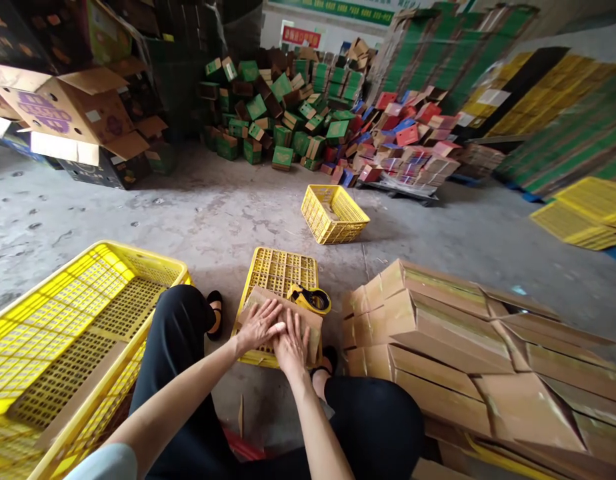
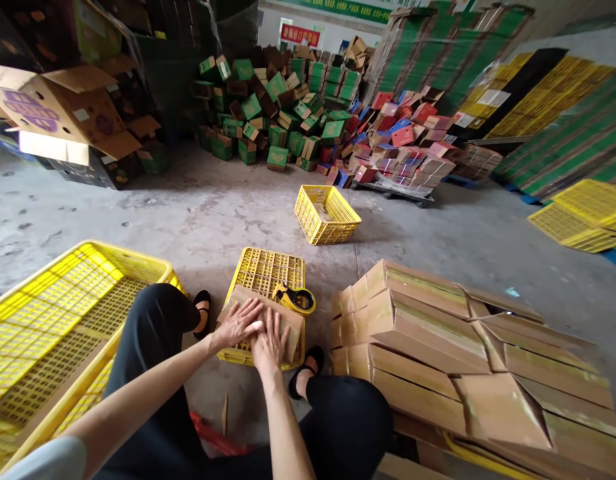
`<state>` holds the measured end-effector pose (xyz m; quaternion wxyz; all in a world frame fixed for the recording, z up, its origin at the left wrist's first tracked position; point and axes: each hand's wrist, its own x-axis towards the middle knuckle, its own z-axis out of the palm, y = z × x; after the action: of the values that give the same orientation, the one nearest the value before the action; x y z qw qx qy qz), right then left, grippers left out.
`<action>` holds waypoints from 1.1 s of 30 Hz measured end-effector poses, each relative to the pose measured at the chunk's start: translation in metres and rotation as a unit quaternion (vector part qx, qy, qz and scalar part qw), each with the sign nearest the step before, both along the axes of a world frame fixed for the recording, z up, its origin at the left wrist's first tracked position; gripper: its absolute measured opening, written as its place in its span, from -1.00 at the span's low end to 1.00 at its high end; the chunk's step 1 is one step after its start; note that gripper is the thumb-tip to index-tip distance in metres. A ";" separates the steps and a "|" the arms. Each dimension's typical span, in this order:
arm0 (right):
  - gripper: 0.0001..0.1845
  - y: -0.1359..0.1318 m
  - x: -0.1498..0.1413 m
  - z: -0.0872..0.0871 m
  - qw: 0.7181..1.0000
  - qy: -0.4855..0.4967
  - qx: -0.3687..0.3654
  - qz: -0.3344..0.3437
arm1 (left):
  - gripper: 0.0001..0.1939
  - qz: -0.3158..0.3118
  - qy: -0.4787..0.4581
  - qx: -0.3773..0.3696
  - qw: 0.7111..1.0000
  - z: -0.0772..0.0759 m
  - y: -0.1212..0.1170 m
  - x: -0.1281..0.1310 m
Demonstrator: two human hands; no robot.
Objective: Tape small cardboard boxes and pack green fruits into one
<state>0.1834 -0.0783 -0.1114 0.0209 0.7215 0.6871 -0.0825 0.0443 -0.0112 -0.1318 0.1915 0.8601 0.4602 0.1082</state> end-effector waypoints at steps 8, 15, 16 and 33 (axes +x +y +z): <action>-0.24 -0.044 0.041 0.014 0.980 -0.057 -0.016 -0.191 | -0.16 0.174 0.059 0.110 0.977 -0.012 -0.004 -0.052; -0.35 -0.047 0.003 -0.002 1.000 -0.001 -0.012 -0.008 | -0.24 -0.014 0.014 0.135 0.991 -0.020 -0.046 -0.017; -0.35 -0.051 0.010 0.000 1.000 -0.007 -0.018 -0.025 | -0.29 0.013 0.021 0.137 0.990 -0.022 -0.044 -0.024; -0.24 -0.039 0.055 0.018 0.979 -0.001 -0.050 -0.200 | -0.37 0.106 0.040 0.145 0.983 -0.023 -0.044 -0.026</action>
<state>0.2382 -0.1170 -0.0935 0.0411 0.8424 0.5241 -0.1183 0.0180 -0.0557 -0.1552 0.0338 0.8286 0.5358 0.1591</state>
